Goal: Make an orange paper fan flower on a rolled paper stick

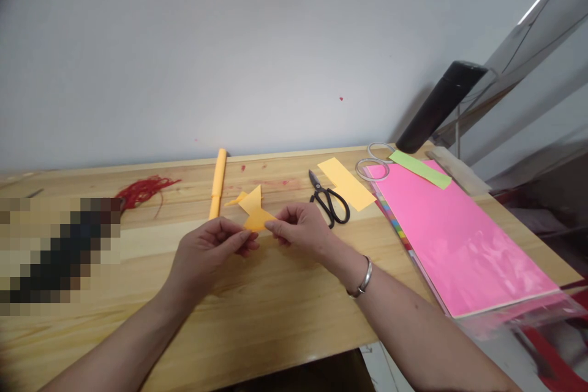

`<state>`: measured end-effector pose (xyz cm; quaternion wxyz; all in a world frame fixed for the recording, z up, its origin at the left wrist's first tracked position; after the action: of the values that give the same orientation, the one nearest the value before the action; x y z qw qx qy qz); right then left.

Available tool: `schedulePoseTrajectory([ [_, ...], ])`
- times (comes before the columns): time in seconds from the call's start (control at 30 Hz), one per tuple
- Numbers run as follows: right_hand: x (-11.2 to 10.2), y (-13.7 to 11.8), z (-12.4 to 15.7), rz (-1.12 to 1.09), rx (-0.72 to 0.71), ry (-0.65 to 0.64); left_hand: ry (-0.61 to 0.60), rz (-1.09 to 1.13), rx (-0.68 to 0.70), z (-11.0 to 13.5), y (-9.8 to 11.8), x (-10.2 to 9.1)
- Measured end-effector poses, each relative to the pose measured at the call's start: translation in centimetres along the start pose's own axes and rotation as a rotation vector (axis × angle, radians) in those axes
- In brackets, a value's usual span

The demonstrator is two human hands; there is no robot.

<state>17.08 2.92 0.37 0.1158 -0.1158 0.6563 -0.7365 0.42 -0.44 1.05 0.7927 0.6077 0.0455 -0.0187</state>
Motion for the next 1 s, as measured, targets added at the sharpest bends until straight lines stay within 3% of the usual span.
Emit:
schedulePoseTrajectory([
  [0.73, -0.28, 0.37, -0.14, 0.026, -0.011, 0.026, -0.104, 0.209, 0.019, 0.02, -0.49, -0.19],
  [0.87, -0.07, 0.06, -0.02, -0.021, 0.03, -0.009, -0.197, 0.288, -0.031, 0.05, -0.61, -0.04],
  [1.0, 0.31, -0.1, 0.18, -0.01, 0.052, -0.071, -0.178, 0.227, -0.138, 0.23, -0.67, 0.25],
])
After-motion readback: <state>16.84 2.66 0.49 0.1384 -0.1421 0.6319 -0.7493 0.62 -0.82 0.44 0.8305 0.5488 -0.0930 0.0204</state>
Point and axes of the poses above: each hand's wrist, its own z-axis away from the middle knuckle, its own x-axis out of the palm, y = z × x, the point moved 2 cm from there along -z, towards the middle knuckle, and after that the axes turned 4 degrees about -x, right-handed, at the moved point
